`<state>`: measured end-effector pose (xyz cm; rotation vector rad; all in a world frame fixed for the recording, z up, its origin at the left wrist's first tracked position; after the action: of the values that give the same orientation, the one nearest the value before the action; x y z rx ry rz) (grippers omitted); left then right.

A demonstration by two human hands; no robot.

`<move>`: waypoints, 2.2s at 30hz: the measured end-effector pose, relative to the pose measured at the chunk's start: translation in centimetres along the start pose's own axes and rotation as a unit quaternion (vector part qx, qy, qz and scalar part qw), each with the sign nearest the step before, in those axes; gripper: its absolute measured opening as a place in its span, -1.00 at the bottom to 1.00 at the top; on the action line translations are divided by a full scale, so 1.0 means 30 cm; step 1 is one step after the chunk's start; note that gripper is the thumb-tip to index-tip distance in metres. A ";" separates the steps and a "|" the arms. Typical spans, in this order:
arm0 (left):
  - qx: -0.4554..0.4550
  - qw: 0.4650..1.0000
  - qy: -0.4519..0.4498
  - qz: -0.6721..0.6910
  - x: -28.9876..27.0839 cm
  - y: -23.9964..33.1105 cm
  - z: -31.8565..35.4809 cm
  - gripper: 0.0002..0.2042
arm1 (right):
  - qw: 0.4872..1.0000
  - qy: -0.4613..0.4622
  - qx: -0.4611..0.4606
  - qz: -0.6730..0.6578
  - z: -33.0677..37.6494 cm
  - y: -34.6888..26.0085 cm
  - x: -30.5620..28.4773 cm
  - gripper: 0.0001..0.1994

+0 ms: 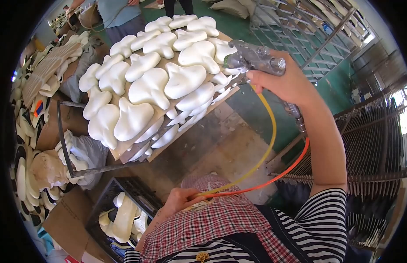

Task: Apply adhesive or coating to foam parts using an industrial spray gun.

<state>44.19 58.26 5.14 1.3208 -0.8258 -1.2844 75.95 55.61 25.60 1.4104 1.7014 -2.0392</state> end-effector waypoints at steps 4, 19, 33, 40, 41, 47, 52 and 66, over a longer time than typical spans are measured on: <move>-0.015 0.999 0.041 0.017 -0.054 -0.031 0.075 -0.76 | 0.998 -0.008 0.065 -0.010 0.045 -0.051 0.037 -0.82; 0.013 0.998 0.067 -0.007 -0.127 -0.083 0.234 -0.81 | 0.982 -0.151 -0.090 -0.070 0.014 -0.338 0.317 -0.77; 0.026 0.995 0.099 -0.010 -0.086 -0.067 0.216 -0.71 | 0.986 -0.132 -0.088 -0.051 -0.020 -0.342 0.290 -0.82; 0.028 0.993 0.115 -0.010 -0.046 -0.050 0.178 -0.72 | 0.980 -0.167 -0.099 -0.044 0.005 -0.291 0.268 -0.76; 0.028 0.993 0.117 -0.009 -0.035 -0.047 0.171 -0.72 | 0.980 -0.169 -0.099 -0.043 0.000 -0.279 0.264 -0.76; 0.025 0.991 0.130 0.018 0.005 -0.011 0.127 -0.71 | 0.986 -0.127 -0.104 -0.014 -0.045 -0.231 0.195 -0.83; -0.001 0.991 0.131 -0.012 0.052 -0.005 0.108 -0.70 | 0.979 -0.158 -0.109 -0.067 -0.035 -0.218 0.202 -0.84; 0.026 0.994 0.104 0.001 0.080 -0.029 0.173 -0.71 | 0.985 -0.129 -0.100 -0.059 0.076 -0.198 0.193 -0.86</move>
<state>39.45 55.01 4.53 1.4680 -0.7181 -1.1085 67.81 58.34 25.49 0.9606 1.8513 -1.9406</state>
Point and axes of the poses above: each hand's wrist, its own z-axis away from the middle knuckle, its own x-axis out of the palm, y = z × x, the point moved 8 cm from there along -z, towards the middle knuckle, and after that the axes turned 11 degrees about z, right-handed, at the moved point
